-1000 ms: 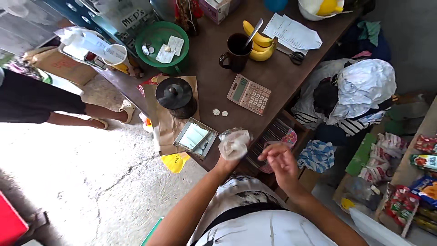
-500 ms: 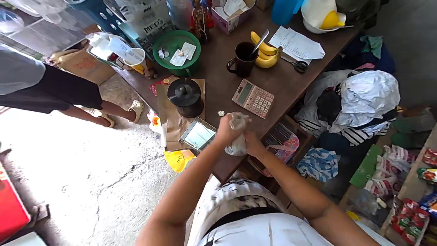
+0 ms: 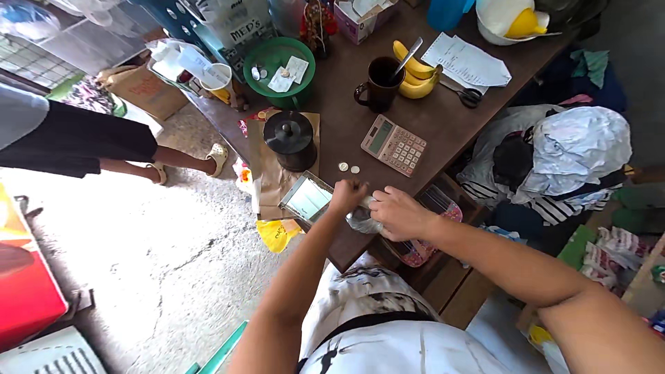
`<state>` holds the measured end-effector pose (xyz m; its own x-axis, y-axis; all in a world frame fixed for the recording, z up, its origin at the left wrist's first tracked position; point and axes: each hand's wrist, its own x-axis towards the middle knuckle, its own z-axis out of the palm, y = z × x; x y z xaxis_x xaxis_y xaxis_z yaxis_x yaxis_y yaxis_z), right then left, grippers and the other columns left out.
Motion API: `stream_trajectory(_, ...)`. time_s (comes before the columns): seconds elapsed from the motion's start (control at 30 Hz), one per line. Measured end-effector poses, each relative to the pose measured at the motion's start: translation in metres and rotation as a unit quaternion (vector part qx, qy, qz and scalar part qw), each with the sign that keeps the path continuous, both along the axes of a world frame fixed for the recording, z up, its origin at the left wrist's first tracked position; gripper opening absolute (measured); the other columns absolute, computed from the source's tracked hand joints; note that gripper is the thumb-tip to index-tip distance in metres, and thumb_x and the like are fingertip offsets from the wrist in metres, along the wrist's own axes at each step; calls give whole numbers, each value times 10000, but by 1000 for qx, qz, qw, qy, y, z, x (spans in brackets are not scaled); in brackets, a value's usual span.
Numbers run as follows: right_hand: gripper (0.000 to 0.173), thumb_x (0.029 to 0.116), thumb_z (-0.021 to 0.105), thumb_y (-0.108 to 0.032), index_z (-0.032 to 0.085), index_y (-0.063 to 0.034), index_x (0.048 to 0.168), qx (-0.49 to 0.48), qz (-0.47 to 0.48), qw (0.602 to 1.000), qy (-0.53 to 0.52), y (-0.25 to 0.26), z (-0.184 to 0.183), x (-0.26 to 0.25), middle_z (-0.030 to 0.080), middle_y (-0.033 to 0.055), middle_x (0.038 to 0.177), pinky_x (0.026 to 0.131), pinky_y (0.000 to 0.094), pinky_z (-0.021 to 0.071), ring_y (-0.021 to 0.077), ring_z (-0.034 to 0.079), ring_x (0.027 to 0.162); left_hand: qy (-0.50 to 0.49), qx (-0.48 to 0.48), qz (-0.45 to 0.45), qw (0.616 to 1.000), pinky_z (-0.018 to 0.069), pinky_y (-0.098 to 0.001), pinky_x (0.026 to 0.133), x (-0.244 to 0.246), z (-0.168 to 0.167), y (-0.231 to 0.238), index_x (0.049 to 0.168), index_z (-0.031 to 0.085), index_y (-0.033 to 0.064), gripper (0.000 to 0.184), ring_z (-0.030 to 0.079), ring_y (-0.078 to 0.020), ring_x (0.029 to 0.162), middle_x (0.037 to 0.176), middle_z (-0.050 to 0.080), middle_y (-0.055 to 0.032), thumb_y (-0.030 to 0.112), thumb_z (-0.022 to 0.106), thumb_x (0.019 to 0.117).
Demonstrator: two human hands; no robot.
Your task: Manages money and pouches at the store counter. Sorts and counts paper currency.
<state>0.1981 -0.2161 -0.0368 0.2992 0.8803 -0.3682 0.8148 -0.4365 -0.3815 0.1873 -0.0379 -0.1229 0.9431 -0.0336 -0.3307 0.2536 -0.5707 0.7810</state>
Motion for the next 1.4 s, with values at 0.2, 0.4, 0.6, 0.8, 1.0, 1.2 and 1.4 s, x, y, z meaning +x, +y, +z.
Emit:
stream_trajectory(0.2,159,1037,480,-123,612,-42,1002,161,-541,657,501,-19,-43,-16,594,-11,832,668,244,491,64,545,699,-73,-14,62,995,556,-480,825,-47,1,-11,940,703,-77,402,694,-300,825,855,702,-195,300,592,1022)
stream_trajectory(0.4,154,998,581,9,629,8,1145,310,-626,555,451,-4,-56,-39,703,33,1000,738,223,536,60,644,839,-221,-100,21,970,558,-380,824,-66,4,-12,961,679,-110,176,671,-292,855,931,671,-238,66,670,952)
stream_trajectory(0.6,205,895,724,-23,702,67,1078,317,-505,762,252,-4,-73,-49,678,132,1063,834,248,561,104,653,923,-170,-153,-2,973,554,-315,835,-73,10,-4,1012,711,-93,153,665,-217,871,1005,673,-217,13,703,903)
stream_trajectory(0.8,200,837,754,-69,726,59,988,310,-467,814,151,-6,-81,-48,685,139,994,716,248,545,97,631,779,-80,-266,1,961,571,-294,934,-81,16,10,1183,684,-80,250,698,-160,1015,1161,689,-194,-28,629,944)
stream_trajectory(1.0,201,812,755,-58,704,34,983,303,-492,786,220,-5,-80,-46,681,56,897,672,185,517,19,596,707,-190,-162,-36,968,499,-366,946,-66,9,11,955,776,-32,111,678,-235,970,939,752,-153,24,764,860)
stream_trajectory(1.2,245,863,670,-32,678,57,1092,304,-449,788,290,-13,-83,-39,646,118,1113,780,200,548,57,633,878,-221,-173,-135,950,494,-425,1072,-52,1,4,1288,626,-93,374,654,-327,1190,1257,666,-254,-25,673,924)
stream_trajectory(1.4,271,873,684,-27,695,97,1113,303,-410,835,206,-23,-82,-37,599,235,1254,934,295,544,199,627,1093,-229,-135,-110,958,538,-437,975,-56,-7,-4,1204,660,-78,283,682,-331,1059,1132,676,-248,53,673,953)
